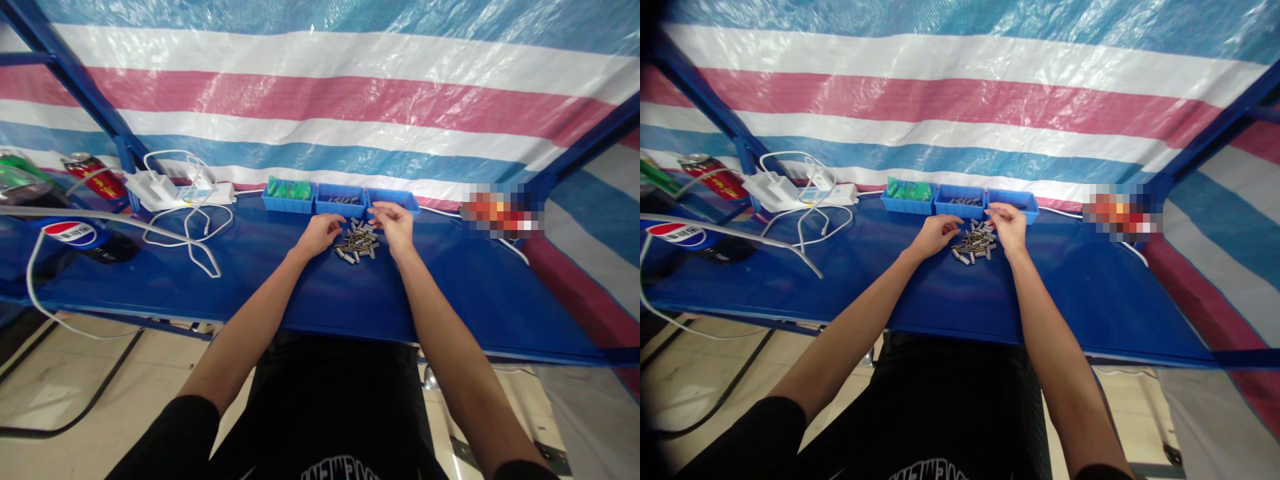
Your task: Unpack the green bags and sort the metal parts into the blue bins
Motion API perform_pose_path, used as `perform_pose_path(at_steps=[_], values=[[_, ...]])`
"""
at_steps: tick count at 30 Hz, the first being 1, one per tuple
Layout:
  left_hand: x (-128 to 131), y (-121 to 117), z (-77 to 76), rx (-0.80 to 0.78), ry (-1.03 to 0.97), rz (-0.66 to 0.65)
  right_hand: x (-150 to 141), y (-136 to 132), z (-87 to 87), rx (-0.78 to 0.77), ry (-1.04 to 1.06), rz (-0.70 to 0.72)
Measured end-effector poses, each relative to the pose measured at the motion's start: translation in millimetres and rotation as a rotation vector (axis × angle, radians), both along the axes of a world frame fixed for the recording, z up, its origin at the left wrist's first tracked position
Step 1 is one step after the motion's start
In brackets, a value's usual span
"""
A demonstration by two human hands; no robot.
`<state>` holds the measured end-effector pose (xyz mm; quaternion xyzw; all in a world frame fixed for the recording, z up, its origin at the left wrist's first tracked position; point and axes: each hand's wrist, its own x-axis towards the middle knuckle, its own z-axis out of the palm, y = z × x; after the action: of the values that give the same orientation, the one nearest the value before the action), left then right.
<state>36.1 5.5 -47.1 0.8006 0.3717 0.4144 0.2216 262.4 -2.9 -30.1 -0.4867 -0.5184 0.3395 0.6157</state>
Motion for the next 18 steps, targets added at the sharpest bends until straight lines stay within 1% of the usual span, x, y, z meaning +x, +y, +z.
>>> perform_pose_path(at_steps=[4, 8, 12, 18], values=[[3.2, -3.4, 7.4, -0.120, -0.228, 0.012, -4.4, -2.8, 1.7, -0.027, -0.026, 0.066], [4.8, -5.4, 12.0, -0.185, -0.358, -0.015, -7.6, -6.7, 4.1, -0.033, -0.054, 0.122], [6.3, -4.4, 10.2, -0.222, -0.412, -0.059, -9.7, -9.2, 4.5, -0.026, -0.063, 0.159], [10.3, -4.4, 8.6, -0.224, -0.431, -0.082, -13.4, -14.3, 8.0, -0.062, -0.085, 0.224]])
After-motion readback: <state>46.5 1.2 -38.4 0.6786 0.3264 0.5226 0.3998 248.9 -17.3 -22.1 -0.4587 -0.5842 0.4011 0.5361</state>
